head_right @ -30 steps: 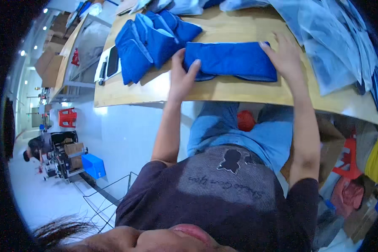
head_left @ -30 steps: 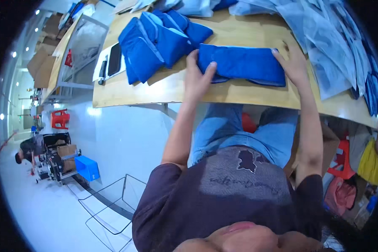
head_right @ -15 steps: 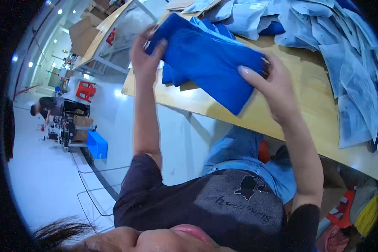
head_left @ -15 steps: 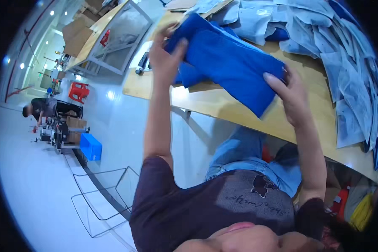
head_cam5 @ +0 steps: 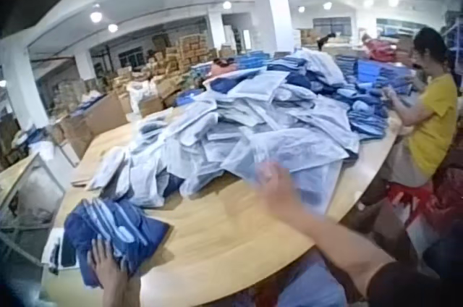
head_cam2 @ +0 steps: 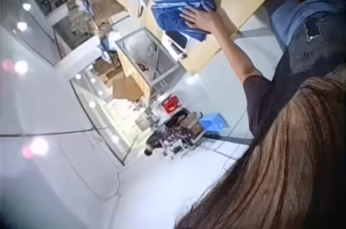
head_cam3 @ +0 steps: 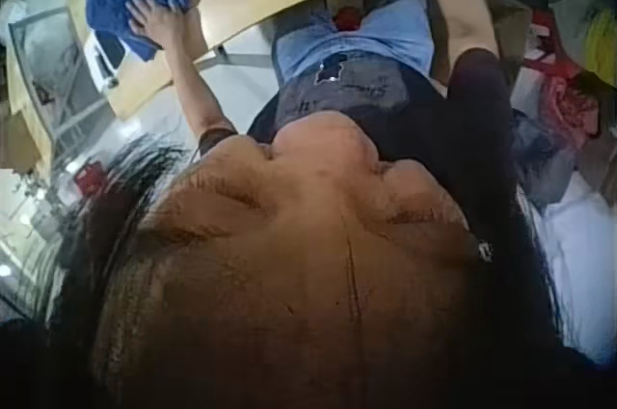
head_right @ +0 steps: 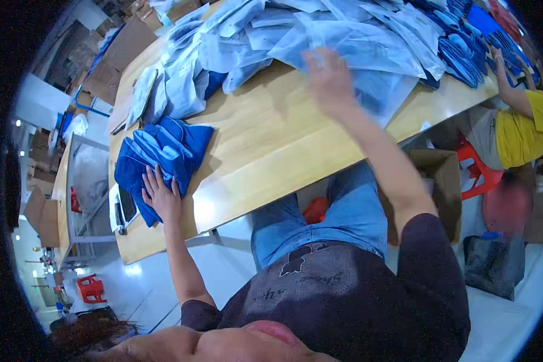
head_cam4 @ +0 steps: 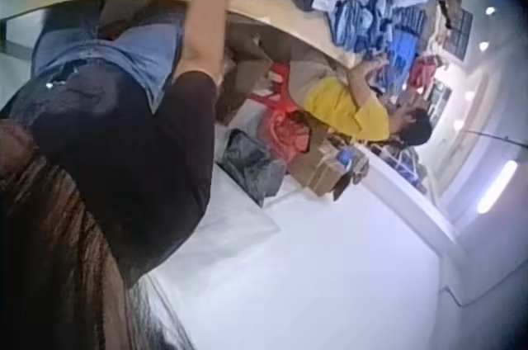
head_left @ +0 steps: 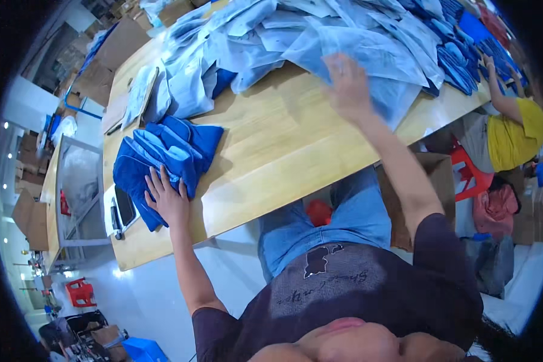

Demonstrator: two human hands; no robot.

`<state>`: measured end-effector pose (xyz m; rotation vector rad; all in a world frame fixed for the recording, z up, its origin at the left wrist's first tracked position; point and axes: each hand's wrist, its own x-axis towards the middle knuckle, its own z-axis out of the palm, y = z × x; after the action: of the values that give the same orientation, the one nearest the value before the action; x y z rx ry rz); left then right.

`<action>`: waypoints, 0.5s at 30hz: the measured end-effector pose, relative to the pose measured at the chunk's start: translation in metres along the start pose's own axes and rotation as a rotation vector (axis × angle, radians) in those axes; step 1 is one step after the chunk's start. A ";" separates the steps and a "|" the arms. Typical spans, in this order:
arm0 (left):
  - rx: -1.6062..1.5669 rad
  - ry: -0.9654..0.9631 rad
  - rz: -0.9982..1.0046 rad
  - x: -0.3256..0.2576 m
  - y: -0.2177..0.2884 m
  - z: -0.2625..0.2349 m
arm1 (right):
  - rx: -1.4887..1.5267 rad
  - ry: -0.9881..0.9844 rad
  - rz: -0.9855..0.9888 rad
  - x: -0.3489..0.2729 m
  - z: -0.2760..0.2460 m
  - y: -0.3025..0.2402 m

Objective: Folding blue garment pieces and placing them into clear plastic bags on a factory workbench.

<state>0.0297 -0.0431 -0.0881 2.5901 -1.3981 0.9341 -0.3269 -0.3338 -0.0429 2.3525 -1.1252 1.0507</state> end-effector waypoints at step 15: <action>-1.908 -0.460 -0.195 -0.039 0.178 -0.086 | 1.000 0.196 0.379 0.024 -0.128 -0.031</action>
<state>-0.1652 -0.0917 -0.0795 1.2315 -0.9850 -0.8335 -0.3541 -0.2550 0.0618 2.6269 -1.1458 2.3604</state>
